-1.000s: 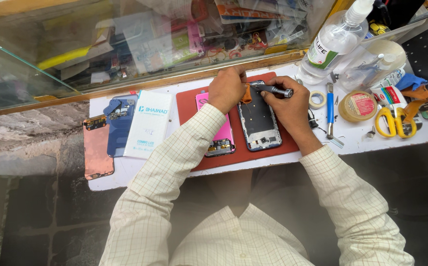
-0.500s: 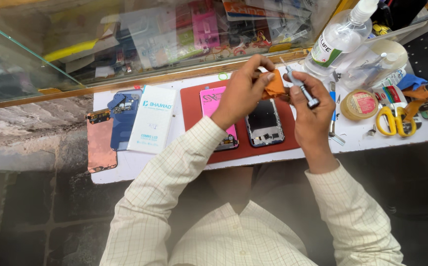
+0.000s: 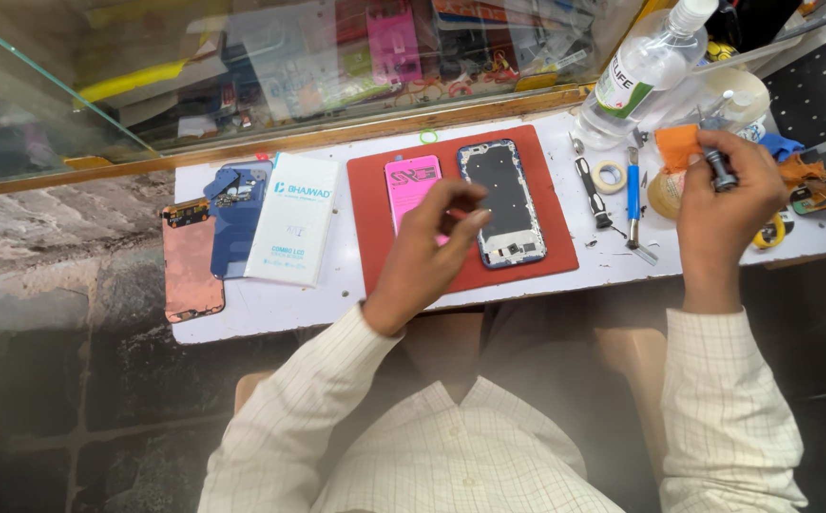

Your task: The person applies adhesive to a pink smartphone battery and places it into the phone chassis. They then wipe the exterior of the phone with a cloth and peel off a protective film from the back cover.

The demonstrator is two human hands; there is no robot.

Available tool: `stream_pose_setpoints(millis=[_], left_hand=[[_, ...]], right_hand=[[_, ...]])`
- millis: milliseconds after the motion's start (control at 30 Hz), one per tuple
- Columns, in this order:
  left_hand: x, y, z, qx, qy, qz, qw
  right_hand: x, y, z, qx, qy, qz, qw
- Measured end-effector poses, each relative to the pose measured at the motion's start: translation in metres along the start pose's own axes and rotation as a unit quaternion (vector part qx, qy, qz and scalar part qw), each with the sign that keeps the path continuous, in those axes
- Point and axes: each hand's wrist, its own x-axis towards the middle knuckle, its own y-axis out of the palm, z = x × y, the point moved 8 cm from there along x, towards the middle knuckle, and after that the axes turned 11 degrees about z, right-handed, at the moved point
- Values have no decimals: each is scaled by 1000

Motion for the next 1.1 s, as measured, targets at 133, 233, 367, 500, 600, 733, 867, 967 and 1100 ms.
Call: stream_pose_setpoints(millis=[133, 233, 367, 500, 600, 733, 867, 967, 1100], left_hand=[[-48, -43, 16, -7, -57, -92, 994], [-86, -76, 30, -9, -82, -155, 984], [-131, -100, 46, -17, -101, -212, 972], [-146, -104, 59, -22, -132, -231, 964], [-136, -95, 70, -44, -168, -206, 963], [-101, -84, 79, -121, -165, -164, 965], [-65, -79, 95, -162, -213, -147, 952], [-52, -76, 100, -168, -233, -143, 947], [-44, -73, 102, -179, -256, -139, 940]], right_hand=[[2, 32, -10, -142, -56, 62, 986], [1, 50, -7, -183, -78, 81, 977], [0, 41, 18, -249, -147, 52, 956], [-9, 30, 34, -65, -43, 96, 992], [-24, 53, 45, 272, 86, 150, 946], [-47, 107, 86, 519, 217, 273, 780], [-57, 152, 115, 522, 289, 337, 728], [-59, 168, 118, 488, 322, 360, 727], [-63, 182, 119, 465, 345, 379, 722]])
